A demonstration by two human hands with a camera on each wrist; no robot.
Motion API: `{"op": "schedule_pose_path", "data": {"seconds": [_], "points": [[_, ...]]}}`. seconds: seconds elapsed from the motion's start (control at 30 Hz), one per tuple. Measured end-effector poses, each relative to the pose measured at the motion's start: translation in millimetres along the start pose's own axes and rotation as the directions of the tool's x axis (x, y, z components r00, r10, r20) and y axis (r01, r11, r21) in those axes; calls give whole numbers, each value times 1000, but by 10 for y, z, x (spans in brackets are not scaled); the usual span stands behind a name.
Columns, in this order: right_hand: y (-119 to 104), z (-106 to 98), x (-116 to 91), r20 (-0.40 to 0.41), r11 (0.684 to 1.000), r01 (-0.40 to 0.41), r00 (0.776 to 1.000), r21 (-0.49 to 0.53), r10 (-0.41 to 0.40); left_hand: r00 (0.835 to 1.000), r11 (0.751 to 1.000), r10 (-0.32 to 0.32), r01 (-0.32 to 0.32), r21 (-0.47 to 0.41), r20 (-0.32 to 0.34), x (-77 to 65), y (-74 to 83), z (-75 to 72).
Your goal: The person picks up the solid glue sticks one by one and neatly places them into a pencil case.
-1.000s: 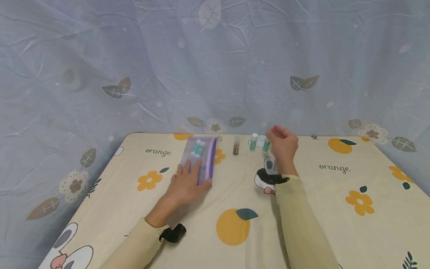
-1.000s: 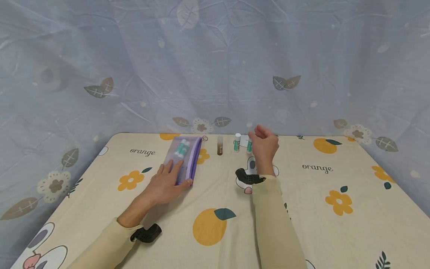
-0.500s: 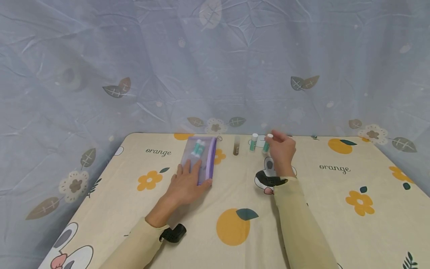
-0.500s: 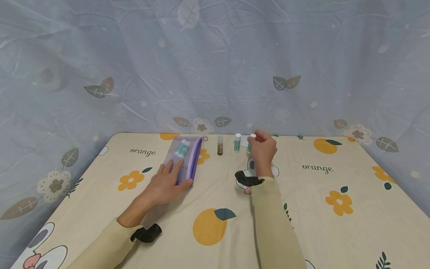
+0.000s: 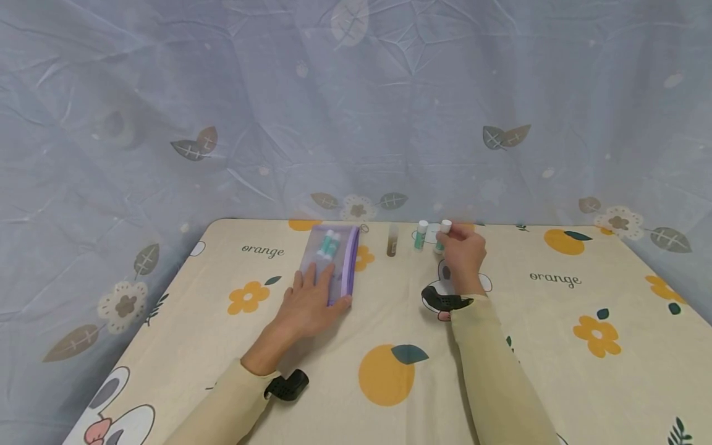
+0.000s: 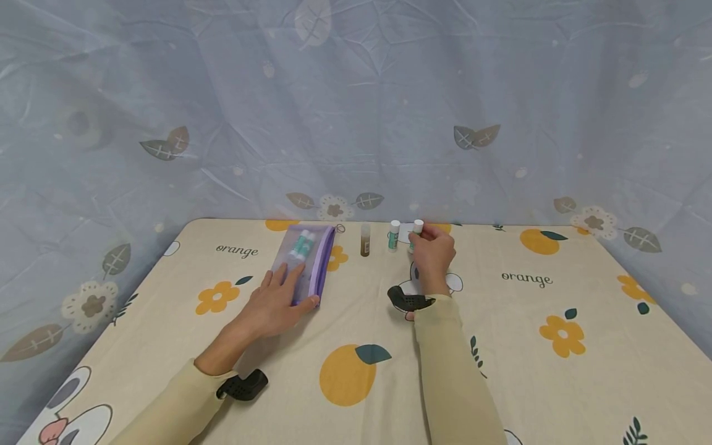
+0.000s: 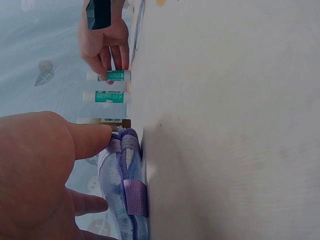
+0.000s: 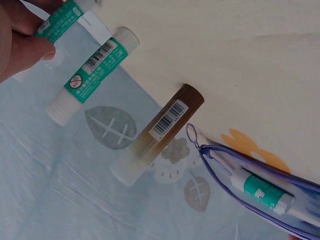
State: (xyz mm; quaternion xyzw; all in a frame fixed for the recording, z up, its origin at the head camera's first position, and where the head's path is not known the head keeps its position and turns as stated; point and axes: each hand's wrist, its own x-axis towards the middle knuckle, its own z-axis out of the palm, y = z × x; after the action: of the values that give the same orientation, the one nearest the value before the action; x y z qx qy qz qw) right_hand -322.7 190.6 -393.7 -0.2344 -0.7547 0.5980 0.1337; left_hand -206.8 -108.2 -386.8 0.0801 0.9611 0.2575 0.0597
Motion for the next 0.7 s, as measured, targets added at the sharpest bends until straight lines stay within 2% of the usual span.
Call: {"op": "schedule_pose_path", "data": {"seconds": [0.27,0.7], "points": [[32,9,-5,4,1000,-30,1000,-4,30,1000,1000,6,-6,-1,4,9,-10,6],[29,9,-5,6,999,-34,999,8,34,1000,1000,6,-6,-1,-4,10,-16,14]]}}
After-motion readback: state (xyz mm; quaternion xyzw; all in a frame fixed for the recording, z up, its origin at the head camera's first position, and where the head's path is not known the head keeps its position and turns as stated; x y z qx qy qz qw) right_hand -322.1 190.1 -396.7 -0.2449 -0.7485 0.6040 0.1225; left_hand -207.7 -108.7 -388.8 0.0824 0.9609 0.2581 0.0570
